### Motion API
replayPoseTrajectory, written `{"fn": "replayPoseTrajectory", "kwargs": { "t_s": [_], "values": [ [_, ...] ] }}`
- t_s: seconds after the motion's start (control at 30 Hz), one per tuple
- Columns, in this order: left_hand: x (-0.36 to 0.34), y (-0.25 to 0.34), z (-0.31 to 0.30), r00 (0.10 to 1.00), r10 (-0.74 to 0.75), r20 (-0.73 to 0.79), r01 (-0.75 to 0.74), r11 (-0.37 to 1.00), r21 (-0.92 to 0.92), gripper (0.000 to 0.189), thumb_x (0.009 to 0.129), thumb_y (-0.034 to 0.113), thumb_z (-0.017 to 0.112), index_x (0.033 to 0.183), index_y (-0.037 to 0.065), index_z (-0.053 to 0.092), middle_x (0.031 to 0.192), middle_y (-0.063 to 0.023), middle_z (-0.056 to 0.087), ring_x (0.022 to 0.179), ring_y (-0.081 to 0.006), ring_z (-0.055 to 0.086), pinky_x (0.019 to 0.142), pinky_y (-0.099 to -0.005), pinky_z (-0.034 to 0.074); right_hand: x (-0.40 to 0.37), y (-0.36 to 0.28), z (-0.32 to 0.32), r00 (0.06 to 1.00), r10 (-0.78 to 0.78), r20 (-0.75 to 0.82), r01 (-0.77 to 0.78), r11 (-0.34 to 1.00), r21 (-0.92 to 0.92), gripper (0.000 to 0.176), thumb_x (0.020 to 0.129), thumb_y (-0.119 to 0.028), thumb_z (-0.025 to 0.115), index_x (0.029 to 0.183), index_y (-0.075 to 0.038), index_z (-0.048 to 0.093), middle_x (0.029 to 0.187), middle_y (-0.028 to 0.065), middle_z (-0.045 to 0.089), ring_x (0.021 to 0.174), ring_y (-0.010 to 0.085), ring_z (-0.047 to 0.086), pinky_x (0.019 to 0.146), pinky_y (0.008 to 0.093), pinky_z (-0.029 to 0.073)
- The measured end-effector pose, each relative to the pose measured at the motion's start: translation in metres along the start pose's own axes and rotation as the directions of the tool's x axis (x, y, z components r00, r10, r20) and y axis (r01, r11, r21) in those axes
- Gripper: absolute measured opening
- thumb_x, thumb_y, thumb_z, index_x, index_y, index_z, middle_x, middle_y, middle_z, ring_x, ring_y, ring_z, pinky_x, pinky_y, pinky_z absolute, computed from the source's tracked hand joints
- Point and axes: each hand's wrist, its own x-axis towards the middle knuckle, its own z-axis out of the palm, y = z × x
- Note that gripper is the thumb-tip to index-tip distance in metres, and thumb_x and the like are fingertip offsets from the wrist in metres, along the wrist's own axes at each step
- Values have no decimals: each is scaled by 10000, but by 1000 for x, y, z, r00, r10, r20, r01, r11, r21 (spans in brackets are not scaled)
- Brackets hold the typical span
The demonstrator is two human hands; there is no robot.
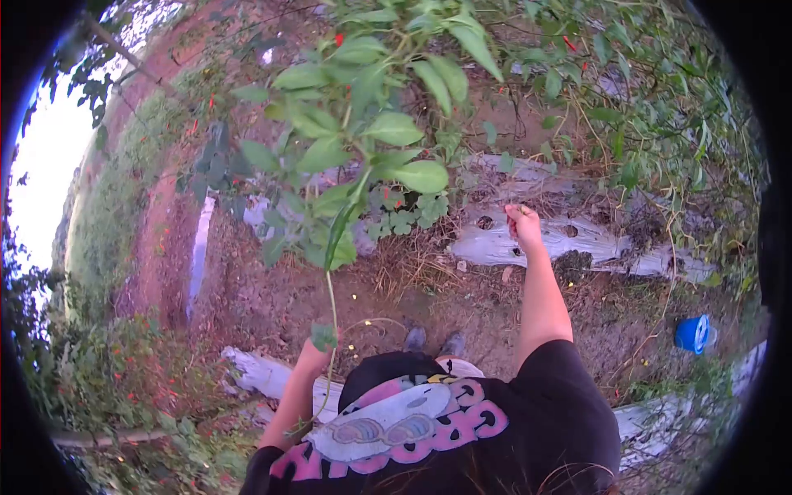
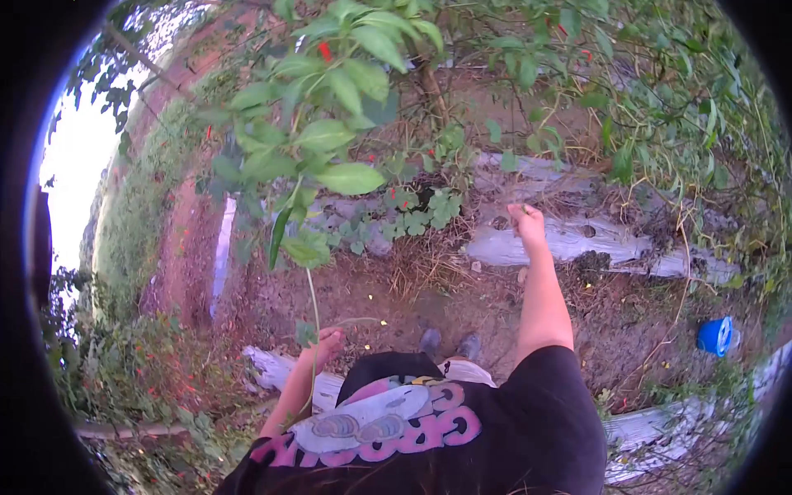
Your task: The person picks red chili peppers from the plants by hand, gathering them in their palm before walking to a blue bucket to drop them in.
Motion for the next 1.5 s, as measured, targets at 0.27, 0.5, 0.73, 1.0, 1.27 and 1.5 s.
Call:
{"fn": "replayPoseTrajectory", "kwargs": {
  "t_s": [0.27,0.5,0.73,1.0,1.27,1.5],
  "values": [
    [-16,11,29,995,72,73,-64,992,-105,165,843,215,586,875,62,638,652,47,518,564,-60,444,500,-231,338,-87,-19,-12,998,-18,52,-2,927,376,119,861,-143,581,854,-24,585,567,-15,467,430,64,367,402,204,279],
    [-1,-27,39,998,43,54,-32,980,-198,230,835,206,609,992,42,645,833,-7,630,675,-81,534,623,-224,437,-188,-32,15,941,-311,137,329,933,-145,135,860,-160,602,827,-29,593,691,14,548,477,35,385,431,179,276],
    [17,-29,15,999,28,16,-23,967,-252,241,839,192,609,1027,42,627,841,-1,624,692,-85,539,626,-238,446,-233,10,51,967,149,206,-224,881,416,159,894,-240,549,922,-84,535,803,11,538,557,84,409,423,210,298],
    [-64,140,-126,798,539,-271,-603,705,-374,148,884,162,553,1003,74,561,850,27,537,767,-67,503,686,-207,423,-233,10,89,922,276,271,-376,803,463,198,923,-278,491,906,-86,536,762,13,506,516,79,393,417,206,293],
    [-198,256,-202,-299,814,498,-659,201,-725,213,833,229,652,891,24,655,807,-78,622,676,-203,569,696,-366,430,-196,34,211,943,316,106,-333,882,333,206,873,-300,565,874,-94,564,705,3,546,481,74,384,387,208,258],
    [-111,234,-271,-220,713,666,-714,347,-608,389,781,234,698,1004,-66,588,919,-135,592,748,-252,565,703,-336,443,-193,39,337,799,362,480,-589,629,508,170,880,-281,553,873,-113,577,644,-25,454,534,95,343,431,217,253]
  ]
}}
